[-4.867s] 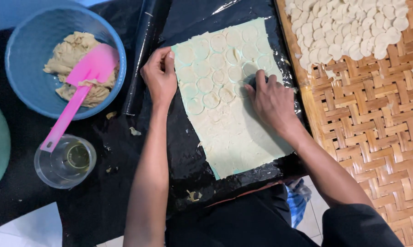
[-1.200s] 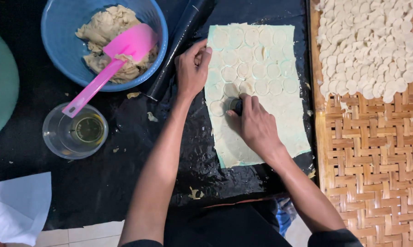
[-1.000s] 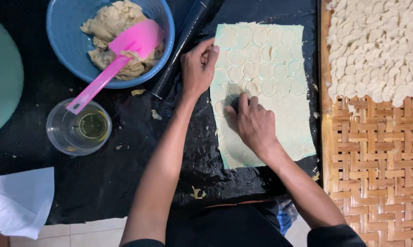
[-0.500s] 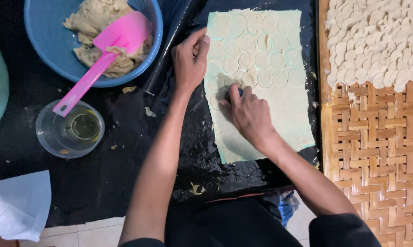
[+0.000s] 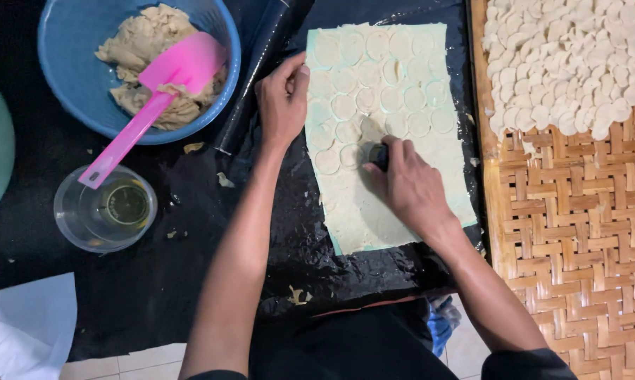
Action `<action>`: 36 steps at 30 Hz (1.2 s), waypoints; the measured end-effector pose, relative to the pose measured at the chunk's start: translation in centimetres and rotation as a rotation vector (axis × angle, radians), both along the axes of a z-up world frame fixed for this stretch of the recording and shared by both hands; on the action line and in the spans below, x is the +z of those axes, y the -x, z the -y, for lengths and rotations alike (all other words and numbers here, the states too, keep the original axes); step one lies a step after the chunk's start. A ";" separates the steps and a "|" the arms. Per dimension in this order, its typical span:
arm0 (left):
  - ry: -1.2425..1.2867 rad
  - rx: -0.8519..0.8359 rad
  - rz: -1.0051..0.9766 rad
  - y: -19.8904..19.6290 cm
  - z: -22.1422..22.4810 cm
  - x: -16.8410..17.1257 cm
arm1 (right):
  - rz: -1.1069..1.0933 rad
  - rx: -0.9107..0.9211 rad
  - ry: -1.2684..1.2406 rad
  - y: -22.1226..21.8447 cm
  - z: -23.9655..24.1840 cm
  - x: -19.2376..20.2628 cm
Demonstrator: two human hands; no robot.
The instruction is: Cutting circular shapes out of a thin sheet of dough using a round cutter.
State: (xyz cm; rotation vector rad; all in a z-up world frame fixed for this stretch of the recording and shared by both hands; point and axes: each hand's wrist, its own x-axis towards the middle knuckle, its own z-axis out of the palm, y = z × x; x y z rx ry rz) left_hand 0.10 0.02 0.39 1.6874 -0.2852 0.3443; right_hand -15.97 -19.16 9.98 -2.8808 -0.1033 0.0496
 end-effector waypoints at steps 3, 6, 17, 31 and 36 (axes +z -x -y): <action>-0.003 -0.002 -0.021 0.2 -0.1 0.5 | 0.002 0.021 0.039 -0.5 -0.5 -0.3; 0.004 -0.013 -0.029 0.1 -0.1 0.3 | -0.078 -0.018 0.147 -1.4 -1.6 -0.6; -0.023 0.007 -0.004 0.2 0.0 0.1 | -0.037 0.127 0.287 -1.2 0.2 -4.2; -0.015 0.007 -0.008 0.3 -0.2 0.4 | -0.102 -0.119 0.141 -1.6 0.4 -2.1; 0.010 -0.023 -0.042 0.2 -0.1 0.7 | -0.092 -0.265 -0.022 0.1 3.0 1.4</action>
